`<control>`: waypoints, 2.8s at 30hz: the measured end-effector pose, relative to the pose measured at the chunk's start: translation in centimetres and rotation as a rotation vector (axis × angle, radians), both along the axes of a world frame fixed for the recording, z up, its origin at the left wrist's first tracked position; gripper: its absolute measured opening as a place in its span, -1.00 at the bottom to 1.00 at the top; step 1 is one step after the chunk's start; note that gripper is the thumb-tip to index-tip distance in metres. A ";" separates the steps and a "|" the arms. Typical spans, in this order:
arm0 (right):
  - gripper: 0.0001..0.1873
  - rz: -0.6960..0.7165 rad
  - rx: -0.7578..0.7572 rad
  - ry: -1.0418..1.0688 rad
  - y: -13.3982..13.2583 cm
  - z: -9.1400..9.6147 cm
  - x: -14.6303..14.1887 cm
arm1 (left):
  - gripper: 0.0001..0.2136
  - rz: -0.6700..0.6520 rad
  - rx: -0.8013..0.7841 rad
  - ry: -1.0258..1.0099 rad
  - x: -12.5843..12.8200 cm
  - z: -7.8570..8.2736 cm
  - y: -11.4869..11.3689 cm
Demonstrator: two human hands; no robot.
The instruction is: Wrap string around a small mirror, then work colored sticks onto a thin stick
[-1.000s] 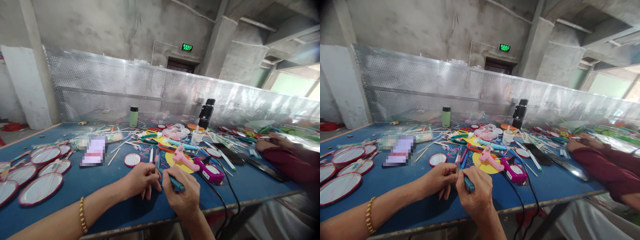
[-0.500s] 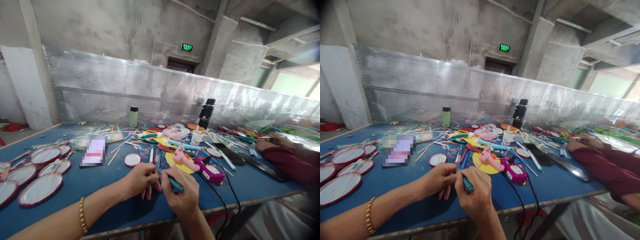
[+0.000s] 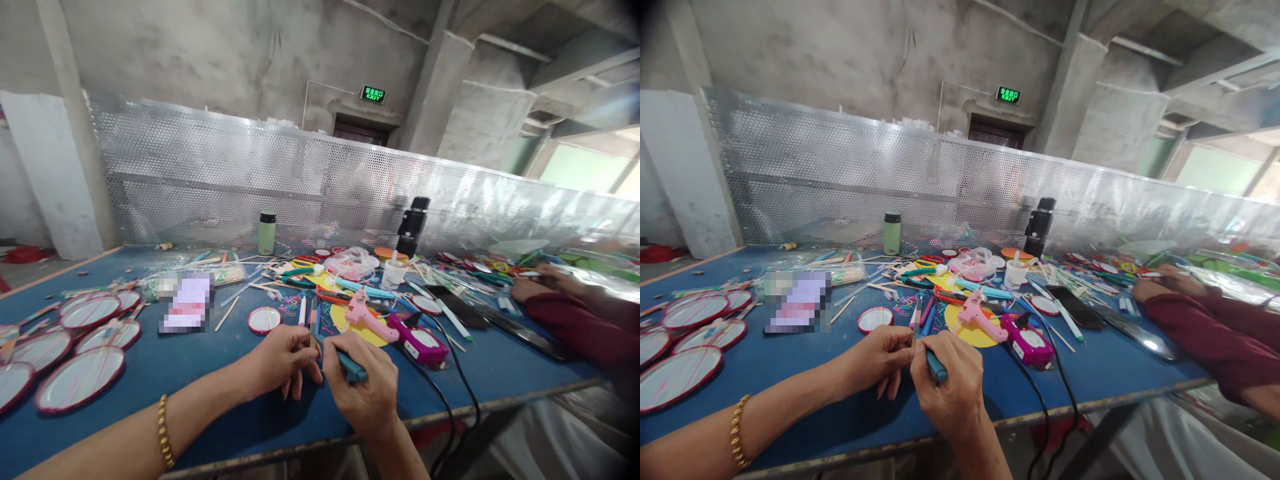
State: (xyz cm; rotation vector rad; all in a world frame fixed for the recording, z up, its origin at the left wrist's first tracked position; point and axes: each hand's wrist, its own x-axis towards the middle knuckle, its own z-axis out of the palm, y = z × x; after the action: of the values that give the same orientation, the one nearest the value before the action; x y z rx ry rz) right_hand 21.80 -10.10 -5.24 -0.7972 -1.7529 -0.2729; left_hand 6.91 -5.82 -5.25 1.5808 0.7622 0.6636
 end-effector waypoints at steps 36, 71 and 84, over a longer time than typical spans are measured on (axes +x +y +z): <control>-0.85 0.000 0.038 0.030 0.1 0.2 0.0 | -0.82 -0.005 -0.002 0.024 0.0 0.4 -0.1; -0.87 -0.044 0.107 0.048 0.2 0.1 0.3 | -0.81 -0.015 -0.026 -0.011 0.2 0.0 0.3; -0.87 -0.012 0.033 0.030 -0.2 0.0 -0.1 | -0.88 0.009 0.004 0.035 0.0 0.4 -0.2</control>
State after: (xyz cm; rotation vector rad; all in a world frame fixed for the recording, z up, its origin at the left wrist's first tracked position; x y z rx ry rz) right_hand 21.72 -10.31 -5.21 -0.7841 -1.7120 -0.2954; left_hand 6.94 -6.02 -4.81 1.5976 0.7951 0.6459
